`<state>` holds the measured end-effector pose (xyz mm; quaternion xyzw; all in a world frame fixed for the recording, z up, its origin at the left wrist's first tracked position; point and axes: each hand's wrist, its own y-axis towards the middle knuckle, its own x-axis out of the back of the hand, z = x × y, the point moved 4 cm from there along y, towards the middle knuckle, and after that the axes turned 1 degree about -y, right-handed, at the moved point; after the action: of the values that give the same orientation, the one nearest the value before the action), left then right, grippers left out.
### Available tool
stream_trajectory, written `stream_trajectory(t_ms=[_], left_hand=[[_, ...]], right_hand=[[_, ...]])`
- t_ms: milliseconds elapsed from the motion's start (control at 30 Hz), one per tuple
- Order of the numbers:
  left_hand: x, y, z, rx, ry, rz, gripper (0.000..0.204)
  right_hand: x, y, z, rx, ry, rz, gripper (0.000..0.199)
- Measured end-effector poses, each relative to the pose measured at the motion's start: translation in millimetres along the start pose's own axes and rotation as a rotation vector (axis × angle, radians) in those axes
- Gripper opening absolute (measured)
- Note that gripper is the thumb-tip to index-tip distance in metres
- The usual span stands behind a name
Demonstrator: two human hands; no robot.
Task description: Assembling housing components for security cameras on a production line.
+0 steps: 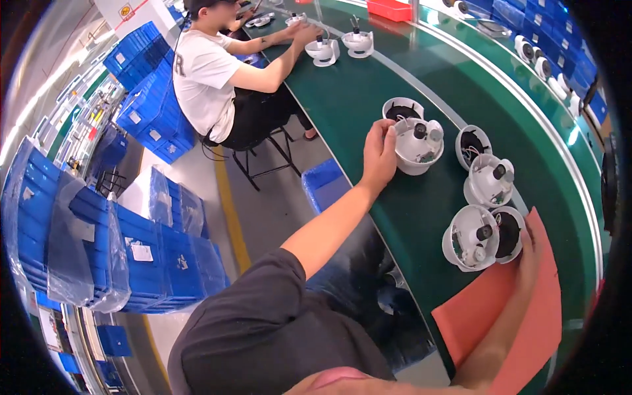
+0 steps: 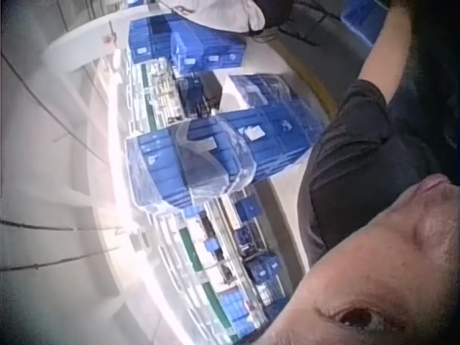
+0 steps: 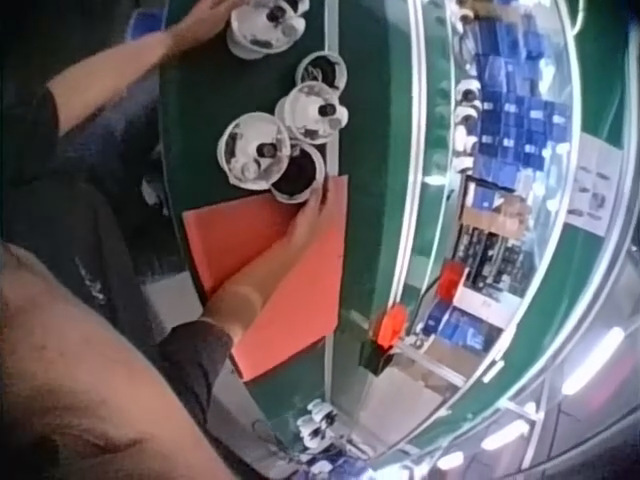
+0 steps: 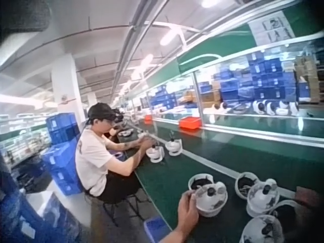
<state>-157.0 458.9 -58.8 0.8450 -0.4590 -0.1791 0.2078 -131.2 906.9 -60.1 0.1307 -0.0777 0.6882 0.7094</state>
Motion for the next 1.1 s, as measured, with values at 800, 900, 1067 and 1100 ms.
stream_trajectory(t_ms=[800, 900, 1067, 1100], left_hand=[[-0.5, 1.1, -0.9, -0.037, -0.002, 0.070, 0.023], [-1.3, 0.2, -3.4, -0.023, 0.008, 0.074, 0.023], [1.5, 0.2, -5.8, -0.004, 0.013, 0.073, 0.024], [2.2, 0.4, -6.3, -0.003, 0.016, 0.072, 0.024]], right_hand=[[-15.6, -5.3, 19.2, 0.024, -0.037, -0.023, 0.033], [-15.7, -7.8, 19.0, 0.005, -0.062, -0.060, 0.033], [-17.4, -3.5, 10.9, 0.049, -0.033, -0.027, 0.036], [-17.4, -2.2, 10.2, 0.048, -0.032, -0.024, 0.036]])
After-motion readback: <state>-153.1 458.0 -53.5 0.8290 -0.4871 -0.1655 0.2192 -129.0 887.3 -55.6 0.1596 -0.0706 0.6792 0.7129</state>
